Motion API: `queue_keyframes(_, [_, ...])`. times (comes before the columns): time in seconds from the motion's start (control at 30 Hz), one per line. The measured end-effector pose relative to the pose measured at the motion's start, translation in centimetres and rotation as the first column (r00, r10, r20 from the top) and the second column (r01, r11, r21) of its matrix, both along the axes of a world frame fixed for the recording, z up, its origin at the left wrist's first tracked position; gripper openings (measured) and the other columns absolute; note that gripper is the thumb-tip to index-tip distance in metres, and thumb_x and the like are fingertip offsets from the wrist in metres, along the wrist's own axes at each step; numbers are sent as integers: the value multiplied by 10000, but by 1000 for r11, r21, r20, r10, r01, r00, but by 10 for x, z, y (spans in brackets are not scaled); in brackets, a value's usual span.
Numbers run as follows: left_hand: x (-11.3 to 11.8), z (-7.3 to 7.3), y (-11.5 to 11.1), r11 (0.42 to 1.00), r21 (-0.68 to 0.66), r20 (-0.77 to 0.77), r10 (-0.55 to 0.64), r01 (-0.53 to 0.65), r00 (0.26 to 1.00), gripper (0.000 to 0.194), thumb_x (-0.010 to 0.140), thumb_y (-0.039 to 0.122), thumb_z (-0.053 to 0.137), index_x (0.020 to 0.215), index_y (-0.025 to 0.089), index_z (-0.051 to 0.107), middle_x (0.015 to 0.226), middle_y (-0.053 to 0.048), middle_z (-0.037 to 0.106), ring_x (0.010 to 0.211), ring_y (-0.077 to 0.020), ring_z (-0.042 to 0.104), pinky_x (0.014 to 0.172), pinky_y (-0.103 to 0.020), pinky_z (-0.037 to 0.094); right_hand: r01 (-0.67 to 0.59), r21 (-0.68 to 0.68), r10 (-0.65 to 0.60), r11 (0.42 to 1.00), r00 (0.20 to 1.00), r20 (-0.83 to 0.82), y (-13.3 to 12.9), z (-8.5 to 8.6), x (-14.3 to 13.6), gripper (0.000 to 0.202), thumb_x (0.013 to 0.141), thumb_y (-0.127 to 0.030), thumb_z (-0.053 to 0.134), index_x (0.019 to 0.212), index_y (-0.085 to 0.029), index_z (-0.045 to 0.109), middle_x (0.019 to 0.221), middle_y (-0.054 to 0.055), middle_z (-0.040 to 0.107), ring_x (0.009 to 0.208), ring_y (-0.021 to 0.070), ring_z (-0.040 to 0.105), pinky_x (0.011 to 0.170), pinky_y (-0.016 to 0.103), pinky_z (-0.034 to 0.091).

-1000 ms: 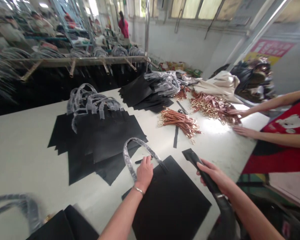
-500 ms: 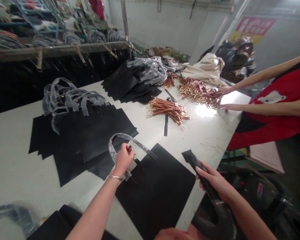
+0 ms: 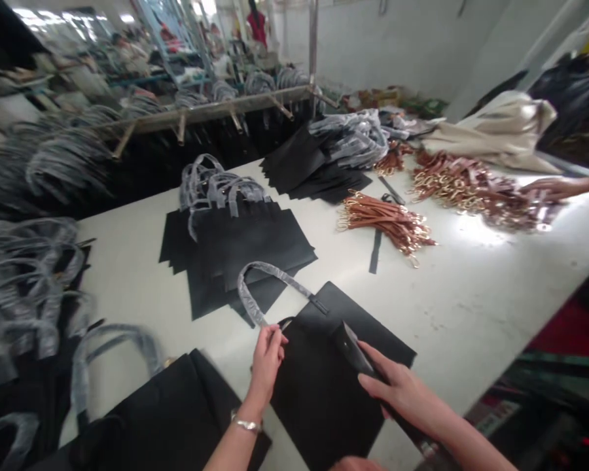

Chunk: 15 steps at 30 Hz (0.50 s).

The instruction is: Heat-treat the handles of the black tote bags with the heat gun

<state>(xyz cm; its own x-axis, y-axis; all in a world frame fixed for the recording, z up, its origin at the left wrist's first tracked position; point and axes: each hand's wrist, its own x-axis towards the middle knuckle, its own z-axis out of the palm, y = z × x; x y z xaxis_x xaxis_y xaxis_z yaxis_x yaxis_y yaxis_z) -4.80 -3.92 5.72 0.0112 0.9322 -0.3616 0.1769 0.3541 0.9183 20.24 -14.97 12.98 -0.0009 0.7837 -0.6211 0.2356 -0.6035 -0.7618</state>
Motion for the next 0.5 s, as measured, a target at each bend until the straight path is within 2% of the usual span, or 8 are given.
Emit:
queue_keyframes(0.07, [0, -8, -17, 993, -94, 136, 80, -68, 988, 461, 803, 516, 569, 1106, 181, 477, 825, -32, 638, 548, -110, 532, 485, -219, 394, -60, -6, 60, 998, 998, -32, 10, 1, -10, 654, 866, -375, 562, 1461, -229, 332, 639, -43, 587, 461, 124, 567, 458, 237, 466])
queue_keyframes(0.17, [3, -18, -34, 981, -184, 254, 111, -64, 961, 439, 769, 477, 632, 1027, 138, 524, 843, -75, 653, 608, -128, 568, 550, -245, 444, -126, -36, 122, 991, 987, -101, 24, 4, -22, 663, 863, -390, 561, 1466, -243, 326, 656, -42, 569, 450, 112, 557, 427, 216, 443])
queue_keyframes(0.3, [6, -22, -45, 977, -209, 414, 129, -44, 901, 408, 777, 452, 655, 986, 106, 597, 859, -101, 651, 661, -139, 579, 538, -228, 424, -179, -109, 147, 978, 956, -253, 36, 8, -32, 669, 852, -436, 582, 1455, -269, 345, 667, -49, 545, 419, 90, 530, 386, 193, 406])
queue_keyframes(0.4, [8, -22, -48, 977, -211, 491, 136, -34, 861, 407, 821, 469, 620, 978, 93, 623, 748, -73, 626, 619, -123, 547, 508, -209, 383, -210, -146, 138, 967, 908, -396, 44, 8, -36, 676, 854, -441, 592, 1455, -262, 338, 667, -50, 559, 391, 71, 509, 378, 179, 396])
queue_keyframes(0.5, [9, -20, -49, 971, -239, 529, 153, -26, 835, 406, 823, 496, 614, 890, 95, 621, 624, -35, 578, 523, -94, 479, 458, -192, 316, -231, -159, 135, 960, 878, -460, 52, 9, -41, 683, 851, -430, 602, 1449, -227, 341, 661, -45, 575, 379, 65, 502, 370, 168, 396])
